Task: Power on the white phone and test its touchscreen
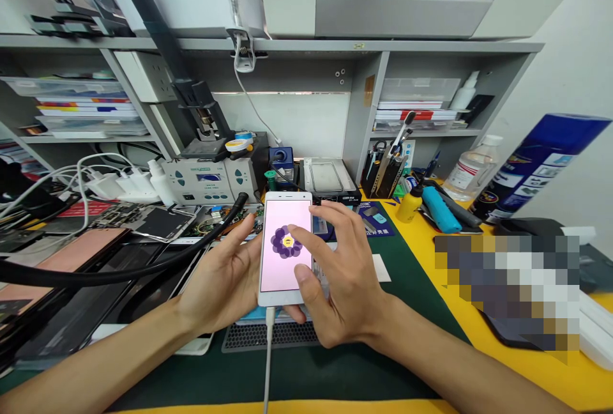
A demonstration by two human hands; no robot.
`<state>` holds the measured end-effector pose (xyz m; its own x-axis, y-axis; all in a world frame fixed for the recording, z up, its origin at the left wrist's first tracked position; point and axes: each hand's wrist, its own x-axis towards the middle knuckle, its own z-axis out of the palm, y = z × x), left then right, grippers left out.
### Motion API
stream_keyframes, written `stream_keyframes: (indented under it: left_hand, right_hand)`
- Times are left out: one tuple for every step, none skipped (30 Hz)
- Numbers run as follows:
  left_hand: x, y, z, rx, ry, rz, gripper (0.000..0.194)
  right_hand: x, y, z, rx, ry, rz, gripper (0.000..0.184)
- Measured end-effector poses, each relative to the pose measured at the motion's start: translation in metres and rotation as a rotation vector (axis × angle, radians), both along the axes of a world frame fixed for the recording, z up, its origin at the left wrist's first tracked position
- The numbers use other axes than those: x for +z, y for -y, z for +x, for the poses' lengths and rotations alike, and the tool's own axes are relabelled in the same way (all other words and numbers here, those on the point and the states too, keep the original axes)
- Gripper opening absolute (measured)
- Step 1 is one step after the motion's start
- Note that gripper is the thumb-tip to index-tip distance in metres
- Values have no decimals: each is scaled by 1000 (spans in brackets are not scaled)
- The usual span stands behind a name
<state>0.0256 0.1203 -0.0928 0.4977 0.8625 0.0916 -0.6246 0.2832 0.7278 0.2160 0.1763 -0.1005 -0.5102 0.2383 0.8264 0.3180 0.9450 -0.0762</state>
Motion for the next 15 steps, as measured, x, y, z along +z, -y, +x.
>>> stream_keyframes:
  left_hand:
    - [0, 0, 0, 2, -1, 1, 64]
    - [0, 0, 0, 3, -3, 3, 64]
    - [0, 0, 0, 3, -4, 4, 64]
    - [0, 1, -1, 2, -4, 5, 63]
    - [0, 1, -1, 2, -5, 4, 63]
    - [0, 1, -1, 3, -6, 1, 63]
    - [0, 1, -1, 3, -7, -1, 63]
    - [0, 1, -1, 3, -9, -5, 63]
    - [0, 1, -1, 5, -8, -6, 64]
    - [0, 1, -1, 7, -8, -5, 64]
    - [0, 1, -1, 9, -8, -5, 64]
    - [0, 0, -1, 11, -8, -2, 64]
    - [0, 0, -1, 12, -8, -2, 64]
    - [0, 0, -1, 14, -9, -3, 64]
    - [0, 0, -1, 13, -10, -5, 64]
  right_hand:
    - [0, 0, 0, 1, 6, 3, 43]
    - [0, 0, 0, 3, 14, 6, 43]
    - [0, 0, -1, 6, 21, 9, 42]
    - [0, 0, -1, 10, 29, 13, 42]
    - [0, 0, -1, 14, 35, 18, 42]
    - [1, 0, -2, 20, 43, 23, 42]
    - [1, 0, -2, 24, 49, 28, 42]
    - [1, 0, -2, 26, 54, 32, 42]
    - [2, 0, -3, 27, 57, 33, 42]
    - [2, 0, -3, 25, 58, 32, 42]
    - [2, 0, -3, 22, 53, 29, 43]
    - [2, 0, -2, 17, 47, 22, 43]
    - [2, 0, -2, 12, 36, 13, 44]
    - [1, 0, -2, 6, 25, 1, 44]
    - [1, 0, -1, 2, 15, -9, 44]
